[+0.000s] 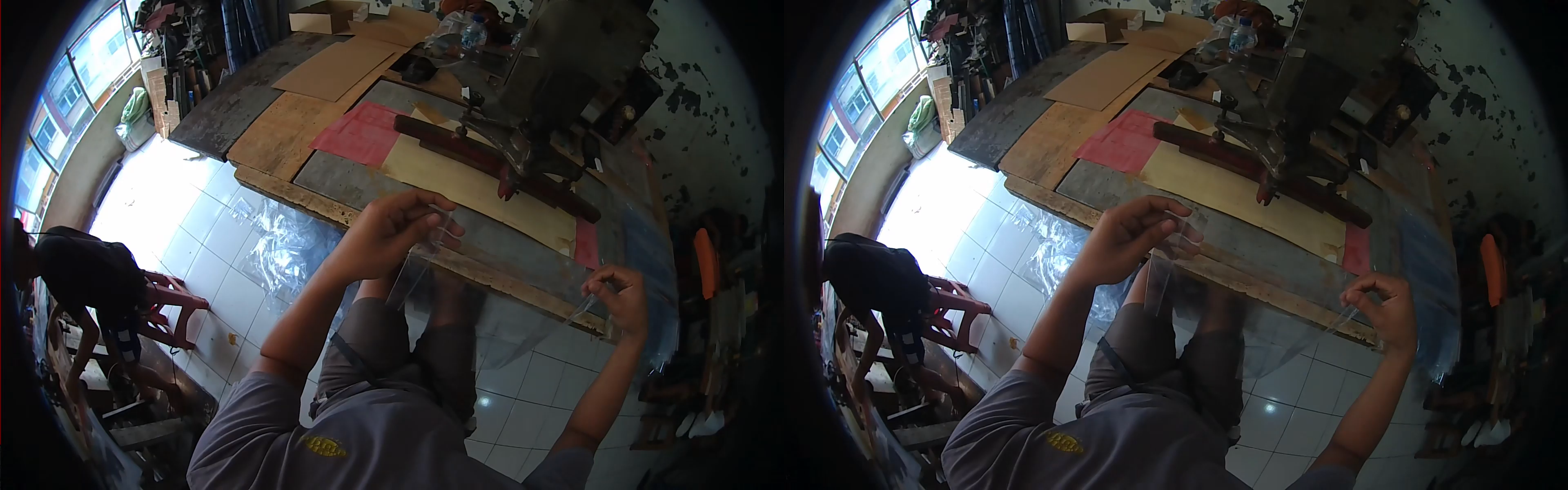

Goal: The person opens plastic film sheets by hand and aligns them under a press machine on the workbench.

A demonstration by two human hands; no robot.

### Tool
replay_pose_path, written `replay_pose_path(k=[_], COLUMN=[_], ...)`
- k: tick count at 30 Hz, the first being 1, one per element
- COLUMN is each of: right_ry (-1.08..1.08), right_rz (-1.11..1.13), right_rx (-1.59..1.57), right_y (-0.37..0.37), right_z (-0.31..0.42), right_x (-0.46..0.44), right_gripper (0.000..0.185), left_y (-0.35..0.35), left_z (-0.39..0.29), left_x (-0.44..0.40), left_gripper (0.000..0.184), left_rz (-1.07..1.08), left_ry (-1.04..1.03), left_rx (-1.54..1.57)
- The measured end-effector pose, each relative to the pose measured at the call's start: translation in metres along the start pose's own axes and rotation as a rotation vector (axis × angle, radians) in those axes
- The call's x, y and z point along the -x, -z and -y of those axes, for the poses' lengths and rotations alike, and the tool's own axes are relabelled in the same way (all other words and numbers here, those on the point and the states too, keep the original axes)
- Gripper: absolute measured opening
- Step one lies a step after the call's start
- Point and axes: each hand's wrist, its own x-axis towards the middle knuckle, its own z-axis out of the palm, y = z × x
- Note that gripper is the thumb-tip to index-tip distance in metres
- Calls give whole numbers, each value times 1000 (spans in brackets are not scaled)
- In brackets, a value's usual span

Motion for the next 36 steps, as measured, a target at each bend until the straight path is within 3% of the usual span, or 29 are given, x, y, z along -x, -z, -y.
replay_pose_path(k=[3,6,18,24,36], right_ry=[-12,188,43,226,177], right_rz=[-8,65,38,14,-25], right_rx=[29,202,147,125,-91], right_y=[-1,1,1,-9,-25], right_z=[7,13,10,22,24], right_x=[2,-1,2,-3,-2], right_gripper=[14,16,12,9,7], left_y=[0,1,2,13,30], left_z=[0,-3,-2,5,10], left_x=[0,1,1,-3,0], left_gripper=[27,27,25,25,24], left_rz=[-13,-17,-35,-91,-179], left_ry=[1,-4,-29,-9,-45], left_rx=[21,40,2,-38,-111])
